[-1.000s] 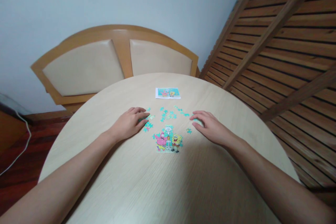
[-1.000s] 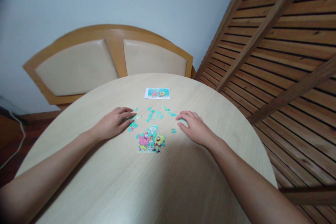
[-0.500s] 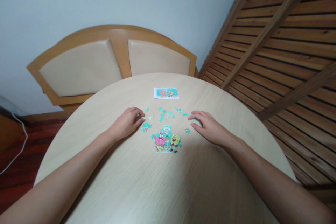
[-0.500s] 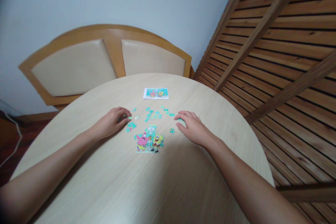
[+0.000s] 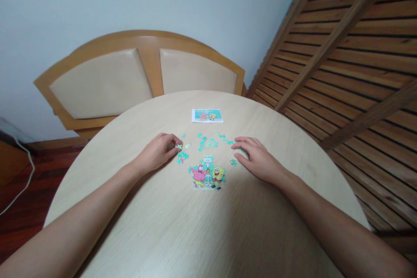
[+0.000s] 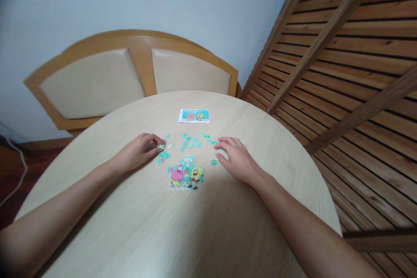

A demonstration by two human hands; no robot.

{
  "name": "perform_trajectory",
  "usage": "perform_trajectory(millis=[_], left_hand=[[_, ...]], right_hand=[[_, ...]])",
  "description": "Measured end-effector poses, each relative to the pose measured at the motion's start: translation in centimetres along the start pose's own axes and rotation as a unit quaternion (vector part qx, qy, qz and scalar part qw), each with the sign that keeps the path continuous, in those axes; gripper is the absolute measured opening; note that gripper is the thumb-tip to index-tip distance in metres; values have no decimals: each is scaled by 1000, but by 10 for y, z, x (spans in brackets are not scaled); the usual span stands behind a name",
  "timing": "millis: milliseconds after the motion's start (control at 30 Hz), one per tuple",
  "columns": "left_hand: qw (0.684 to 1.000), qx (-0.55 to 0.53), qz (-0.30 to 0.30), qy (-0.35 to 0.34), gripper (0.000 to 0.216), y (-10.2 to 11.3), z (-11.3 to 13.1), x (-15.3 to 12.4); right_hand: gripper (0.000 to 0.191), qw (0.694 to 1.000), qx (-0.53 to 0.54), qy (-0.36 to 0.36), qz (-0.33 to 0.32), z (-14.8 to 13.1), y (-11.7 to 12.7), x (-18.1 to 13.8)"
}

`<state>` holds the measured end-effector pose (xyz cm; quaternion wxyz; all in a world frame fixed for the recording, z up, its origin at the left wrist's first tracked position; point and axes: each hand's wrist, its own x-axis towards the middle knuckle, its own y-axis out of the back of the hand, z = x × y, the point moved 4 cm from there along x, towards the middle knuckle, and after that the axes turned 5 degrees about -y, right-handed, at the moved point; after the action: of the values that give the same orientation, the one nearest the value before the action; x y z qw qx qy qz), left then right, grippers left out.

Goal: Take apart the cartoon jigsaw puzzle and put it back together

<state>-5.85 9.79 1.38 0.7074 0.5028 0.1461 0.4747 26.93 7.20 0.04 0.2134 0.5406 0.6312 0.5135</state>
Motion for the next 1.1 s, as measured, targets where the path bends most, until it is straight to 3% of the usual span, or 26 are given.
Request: perform_trajectory(millis=[100,333,567,800,1100], left_hand=[[1000,-23,10,16,22,1,4,0],[976,-196,45,82,29,-11,17,0],[947,-301,54,99,20,-29,31,-2],[941,-325,8,97,27,-33,46,-5],[922,-369,-3,115,23,-37,48,-6]], right_hand=[[28,998,17,60,-18,-24,-1,-3],[44,968,63,188,-153,-66,-11,-19],[43,956,101,210,-176,-67,-5,-19],[43,950,113,231,-179,-69,2,-21],[42,949,120,233,-178,-71,3,-20]])
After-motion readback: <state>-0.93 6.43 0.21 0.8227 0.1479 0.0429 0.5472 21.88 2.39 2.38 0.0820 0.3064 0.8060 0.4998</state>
